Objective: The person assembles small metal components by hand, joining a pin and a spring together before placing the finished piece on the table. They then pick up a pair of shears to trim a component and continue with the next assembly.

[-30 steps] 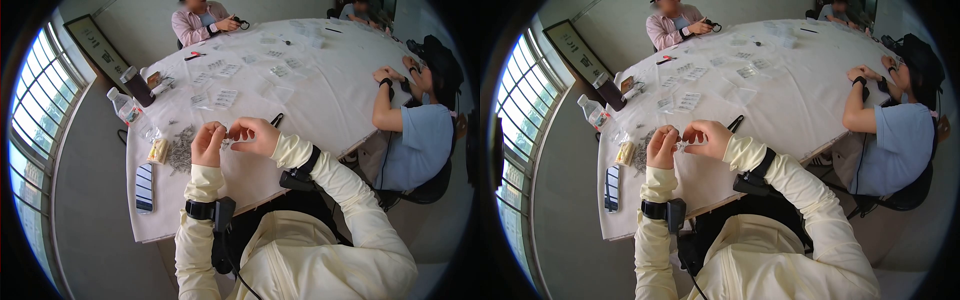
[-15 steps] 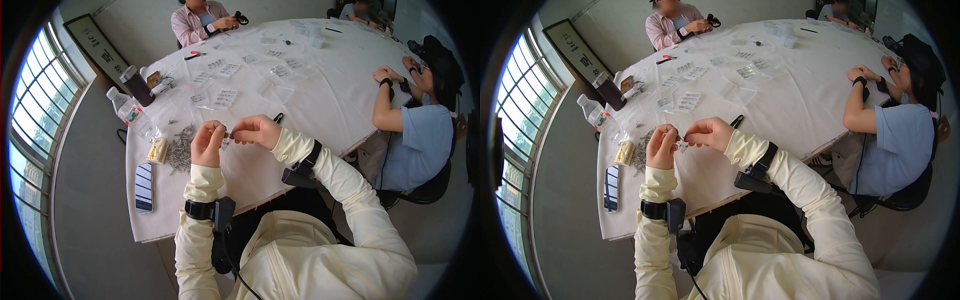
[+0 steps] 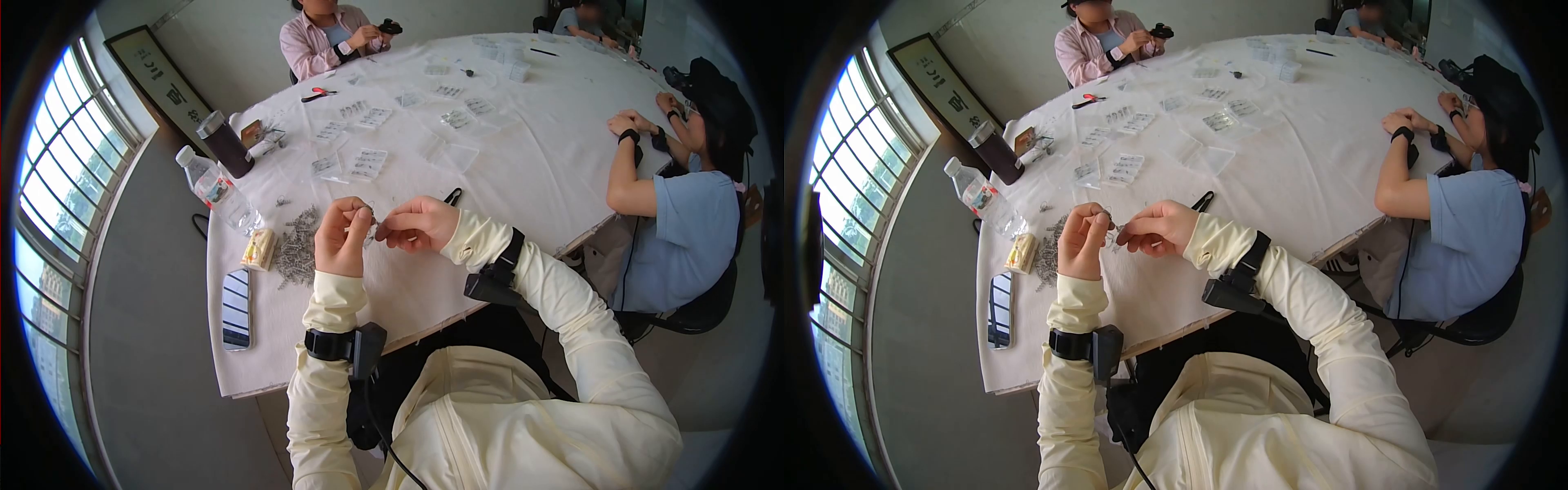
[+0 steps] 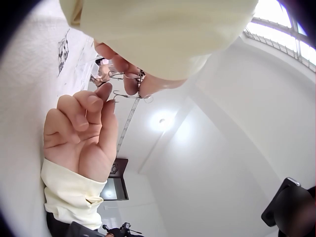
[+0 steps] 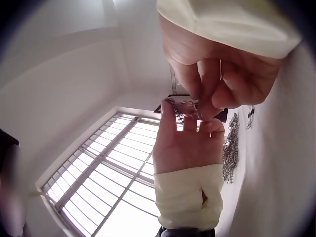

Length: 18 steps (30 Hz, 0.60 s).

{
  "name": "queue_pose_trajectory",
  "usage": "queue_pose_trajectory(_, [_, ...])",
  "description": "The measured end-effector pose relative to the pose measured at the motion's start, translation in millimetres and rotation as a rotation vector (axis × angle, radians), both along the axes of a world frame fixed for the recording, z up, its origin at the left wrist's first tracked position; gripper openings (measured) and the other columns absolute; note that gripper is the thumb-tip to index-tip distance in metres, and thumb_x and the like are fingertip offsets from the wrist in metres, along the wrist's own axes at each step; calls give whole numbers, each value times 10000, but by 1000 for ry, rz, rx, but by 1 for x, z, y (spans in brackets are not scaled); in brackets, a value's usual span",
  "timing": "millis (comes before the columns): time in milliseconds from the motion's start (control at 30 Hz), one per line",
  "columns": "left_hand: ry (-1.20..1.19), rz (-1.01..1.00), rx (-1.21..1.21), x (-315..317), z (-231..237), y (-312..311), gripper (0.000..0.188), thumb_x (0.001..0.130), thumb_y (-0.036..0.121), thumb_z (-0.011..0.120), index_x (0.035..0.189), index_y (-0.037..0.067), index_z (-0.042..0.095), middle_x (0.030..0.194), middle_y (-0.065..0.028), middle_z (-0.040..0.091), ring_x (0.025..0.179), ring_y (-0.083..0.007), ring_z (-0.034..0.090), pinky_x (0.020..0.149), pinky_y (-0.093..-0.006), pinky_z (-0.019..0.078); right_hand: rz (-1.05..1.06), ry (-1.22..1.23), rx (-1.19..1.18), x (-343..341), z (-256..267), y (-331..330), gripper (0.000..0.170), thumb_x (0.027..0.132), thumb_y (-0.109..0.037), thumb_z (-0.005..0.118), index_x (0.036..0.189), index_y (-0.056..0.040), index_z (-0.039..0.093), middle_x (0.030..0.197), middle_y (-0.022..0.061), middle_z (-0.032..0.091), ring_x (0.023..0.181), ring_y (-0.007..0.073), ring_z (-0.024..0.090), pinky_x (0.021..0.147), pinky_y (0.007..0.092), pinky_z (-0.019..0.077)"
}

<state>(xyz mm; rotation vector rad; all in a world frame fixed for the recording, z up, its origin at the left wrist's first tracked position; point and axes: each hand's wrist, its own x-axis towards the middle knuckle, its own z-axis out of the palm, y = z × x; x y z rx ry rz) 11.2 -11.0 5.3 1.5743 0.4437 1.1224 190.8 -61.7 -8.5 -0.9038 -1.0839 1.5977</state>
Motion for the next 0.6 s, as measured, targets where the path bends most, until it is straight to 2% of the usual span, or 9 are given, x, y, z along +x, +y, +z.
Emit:
queue_pose_trajectory(67, [-5, 9, -2, 0, 0, 0, 92, 942, 94, 571, 981, 11, 570, 817, 21, 542, 765, -59, 490, 700, -210, 407, 53, 40, 1, 2, 0, -1, 231, 887, -175, 639, 1002, 20, 683, 854, 56, 647, 658, 68, 504, 558, 195, 389])
queue_pose_trajectory(267, [-34, -14, -2, 2, -1, 0, 94, 940, 95, 571, 988, 14, 566, 819, 14, 553, 746, -67, 503, 679, -224, 423, 39, 62, -23, -5, 2, -3, 219, 880, -96, 634, 1070, 9, 664, 925, 32, 650, 754, 68, 540, 614, 183, 414])
queue_pose_trajectory(600, [-6, -14, 16, 2, 0, 0, 90, 942, 91, 571, 989, 15, 561, 817, 14, 560, 725, -64, 488, 663, -221, 410, -3, 204, -51, -3, -8, 3, 231, 894, -119, 648, 1093, 0, 640, 952, 37, 648, 776, 73, 564, 689, 188, 478])
